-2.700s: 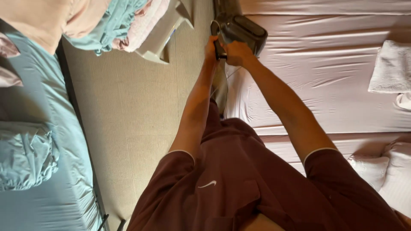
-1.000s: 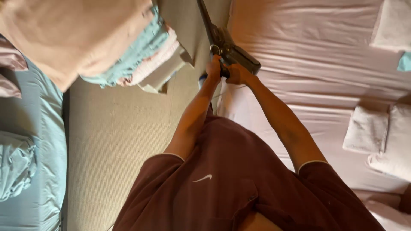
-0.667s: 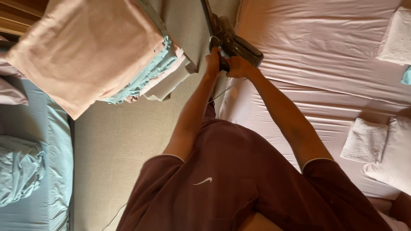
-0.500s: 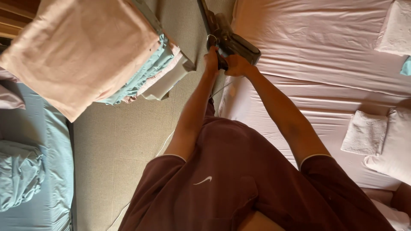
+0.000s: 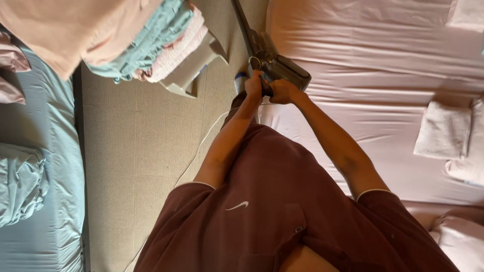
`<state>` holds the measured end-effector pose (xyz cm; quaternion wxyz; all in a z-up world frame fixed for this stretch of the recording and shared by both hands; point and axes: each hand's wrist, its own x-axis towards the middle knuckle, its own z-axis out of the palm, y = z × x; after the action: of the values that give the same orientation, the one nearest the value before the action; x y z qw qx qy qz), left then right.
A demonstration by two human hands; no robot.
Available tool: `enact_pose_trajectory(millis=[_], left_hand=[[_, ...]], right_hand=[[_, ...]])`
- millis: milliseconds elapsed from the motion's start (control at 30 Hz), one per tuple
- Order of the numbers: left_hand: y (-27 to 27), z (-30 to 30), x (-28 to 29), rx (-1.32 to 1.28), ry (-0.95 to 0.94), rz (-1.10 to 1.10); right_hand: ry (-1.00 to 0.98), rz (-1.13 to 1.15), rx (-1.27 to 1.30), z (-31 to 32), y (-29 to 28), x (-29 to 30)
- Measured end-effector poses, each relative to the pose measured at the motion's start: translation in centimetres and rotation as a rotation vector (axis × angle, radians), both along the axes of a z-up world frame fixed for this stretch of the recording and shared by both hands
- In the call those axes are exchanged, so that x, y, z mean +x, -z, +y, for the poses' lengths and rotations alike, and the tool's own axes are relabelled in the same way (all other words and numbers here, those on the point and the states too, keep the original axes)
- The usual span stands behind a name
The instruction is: The person uses a corded stick vacuum cleaner to clean the carpeted floor of a bedroom. They move the vacuum back and forth between two beds and around a metal bed frame, systematically covering the floor area.
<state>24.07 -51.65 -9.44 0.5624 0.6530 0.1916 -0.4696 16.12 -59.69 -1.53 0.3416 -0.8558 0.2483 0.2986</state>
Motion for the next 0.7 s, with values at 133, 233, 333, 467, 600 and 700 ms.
enact_pose_trajectory(millis=[133,233,333,467,600,700], left_hand=[[3.6,4.1,-5.7,-0.066,-0.083,0.135],[2.9,6.2,-9.9,0.125,0.156,0.079],[4.5,6.6,-13.9,-0.141,-0.182,0.245],[-1.2,7.6,-15.8,-0.347,-0.446,0.519],[-0.3,7.0,-14.9,-0.42,-0.495,0.607],[-0.9,7.4,-13.9,-0.41,-0.495,0.61]], right_hand=[[-0.005,0.035,0.01,4.5,-5.2,-5.3],[-0.045,0.063,-0.053,6.6,-6.9,-8.6],[-0.106,0.099,-0.116,6.6,-7.7,-11.2],[-0.322,0.168,-0.277,6.7,-10.4,-11.7],[-0.366,0.164,-0.318,6.2,-11.0,-10.4],[-0.373,0.172,-0.231,6.7,-14.9,-8.9]])
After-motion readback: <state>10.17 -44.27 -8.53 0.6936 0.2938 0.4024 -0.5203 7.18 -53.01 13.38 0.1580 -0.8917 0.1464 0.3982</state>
